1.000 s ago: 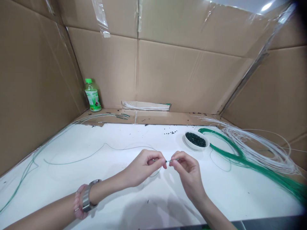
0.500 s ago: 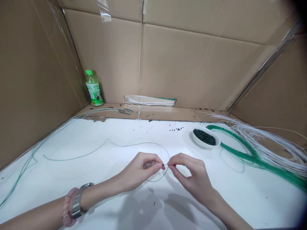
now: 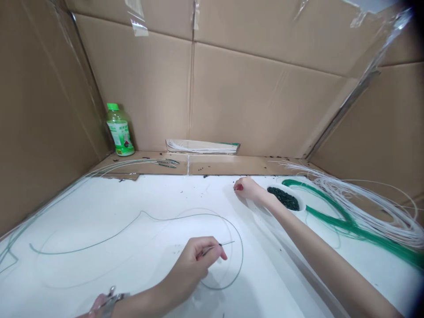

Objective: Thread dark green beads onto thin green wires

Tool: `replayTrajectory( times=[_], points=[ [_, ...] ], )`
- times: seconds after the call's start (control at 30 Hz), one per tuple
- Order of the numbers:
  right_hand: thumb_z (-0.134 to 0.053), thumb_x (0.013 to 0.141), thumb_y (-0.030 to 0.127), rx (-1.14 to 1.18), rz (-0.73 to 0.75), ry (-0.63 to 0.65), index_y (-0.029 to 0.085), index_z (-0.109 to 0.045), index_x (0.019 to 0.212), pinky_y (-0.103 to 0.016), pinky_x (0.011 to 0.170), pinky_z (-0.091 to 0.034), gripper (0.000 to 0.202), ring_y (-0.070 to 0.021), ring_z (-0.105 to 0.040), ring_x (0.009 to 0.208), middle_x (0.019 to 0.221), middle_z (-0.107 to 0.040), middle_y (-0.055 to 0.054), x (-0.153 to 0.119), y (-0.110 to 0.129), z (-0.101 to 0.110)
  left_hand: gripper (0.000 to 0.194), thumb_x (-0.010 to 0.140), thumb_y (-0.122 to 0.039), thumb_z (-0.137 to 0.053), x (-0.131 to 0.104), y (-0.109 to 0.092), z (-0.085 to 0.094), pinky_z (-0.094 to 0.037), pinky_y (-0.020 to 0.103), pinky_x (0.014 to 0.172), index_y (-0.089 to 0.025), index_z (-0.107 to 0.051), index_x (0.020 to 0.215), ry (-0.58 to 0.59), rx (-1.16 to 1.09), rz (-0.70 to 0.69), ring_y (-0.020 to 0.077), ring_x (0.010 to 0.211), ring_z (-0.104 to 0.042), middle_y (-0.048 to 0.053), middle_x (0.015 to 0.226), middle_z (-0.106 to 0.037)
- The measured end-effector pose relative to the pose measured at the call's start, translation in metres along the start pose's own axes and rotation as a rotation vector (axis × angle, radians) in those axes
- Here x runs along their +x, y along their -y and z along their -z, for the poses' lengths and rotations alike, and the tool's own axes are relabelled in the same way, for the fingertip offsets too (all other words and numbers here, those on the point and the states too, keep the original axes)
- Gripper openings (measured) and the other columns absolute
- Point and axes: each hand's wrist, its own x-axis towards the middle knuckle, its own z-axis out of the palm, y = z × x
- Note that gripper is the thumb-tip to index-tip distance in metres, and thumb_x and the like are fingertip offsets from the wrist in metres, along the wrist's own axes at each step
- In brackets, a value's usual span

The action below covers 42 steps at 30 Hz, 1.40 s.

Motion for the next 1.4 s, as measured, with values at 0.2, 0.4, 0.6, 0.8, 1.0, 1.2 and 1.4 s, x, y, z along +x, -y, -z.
replayTrajectory(
  times=[0.2, 0.4, 0.6, 0.8, 1.0, 1.2, 1.4],
  points=[
    [-0.052, 0.089, 0.033, 0.062, 0.036, -0.014, 0.013, -0.061, 0.093, -0.032, 0.074, -0.051, 0.023, -0.0132, -0.061, 0.080, 0.093, -0.064, -0.004, 0.002, 0.005, -0.005, 0.036, 0.086, -0.046, -0.046, 0.004, 0.001, 0.005, -0.014, 0.024, 0.046, -0.015, -0.060, 0.073, 0.000, -0.047, -0.083, 0.0074, 0.047, -0.016, -0.008, 0.050, -0.019],
    [-0.059, 0.079, 0.026, 0.281, 0.117, -0.180, 0.013, -0.062, 0.072, -0.029, 0.068, -0.048, 0.015, -0.0152, -0.060, 0.069, 0.073, -0.065, -0.006, -0.031, 0.041, 0.005, 0.031, 0.081, -0.041, -0.054, 0.005, -0.004, 0.005, -0.009, 0.026, 0.046, -0.014, -0.063, 0.068, -0.088, 0.021, -0.141, 0.0062, 0.044, -0.012, -0.009, 0.044, -0.017],
    [-0.060, 0.079, 0.027, 0.909, 0.232, -0.225, 0.020, -0.062, 0.074, -0.022, 0.060, -0.049, 0.009, -0.0119, -0.061, 0.067, 0.072, -0.065, -0.002, -0.114, 0.103, -0.010, 0.029, 0.080, -0.034, -0.054, 0.002, -0.011, 0.003, -0.016, 0.024, 0.048, -0.013, -0.066, 0.064, -0.136, 0.022, -0.193, 0.0065, 0.048, -0.021, -0.005, 0.050, -0.034],
    [-0.066, 0.076, 0.019, 1.292, 0.138, -0.174, 0.022, -0.067, 0.073, -0.017, 0.059, -0.044, 0.004, -0.0079, -0.055, 0.065, 0.071, -0.060, 0.000, -0.142, 0.116, -0.023, 0.026, 0.081, -0.028, -0.051, -0.003, -0.014, 0.003, -0.021, 0.023, 0.049, -0.014, -0.065, 0.065, -0.114, 0.031, -0.166, 0.0069, 0.050, -0.025, -0.004, 0.053, -0.040],
    [-0.070, 0.073, 0.024, 1.482, -0.042, -0.028, 0.023, -0.068, 0.073, -0.020, 0.061, -0.045, 0.002, -0.0083, -0.055, 0.065, 0.073, -0.060, 0.000, -0.147, 0.116, -0.035, 0.025, 0.081, -0.025, -0.050, -0.003, -0.010, 0.003, -0.021, 0.022, 0.046, -0.015, -0.064, 0.064, -0.076, 0.008, -0.184, 0.0067, 0.048, -0.025, -0.003, 0.054, -0.045],
    [-0.071, 0.073, 0.024, 1.548, -0.089, 0.068, 0.024, -0.070, 0.073, -0.020, 0.063, -0.048, 0.001, -0.0095, -0.059, 0.066, 0.070, -0.065, -0.001, -0.150, 0.119, -0.038, 0.022, 0.075, -0.021, -0.052, -0.004, -0.011, 0.002, -0.020, 0.022, 0.044, -0.016, -0.062, 0.056, -0.115, 0.001, -0.190, 0.0062, 0.044, -0.025, -0.004, 0.047, -0.040],
    [-0.070, 0.075, 0.027, 1.687, -0.116, 0.126, 0.025, -0.070, 0.075, -0.018, 0.066, -0.049, 0.003, -0.0084, -0.061, 0.066, 0.069, -0.066, 0.000, -0.150, 0.123, -0.037, 0.021, 0.074, -0.022, -0.051, -0.004, -0.013, 0.000, -0.020, 0.022, 0.041, -0.016, -0.063, 0.058, -0.127, 0.018, -0.184, 0.0056, 0.041, -0.026, -0.002, 0.047, -0.045]
  ],
)
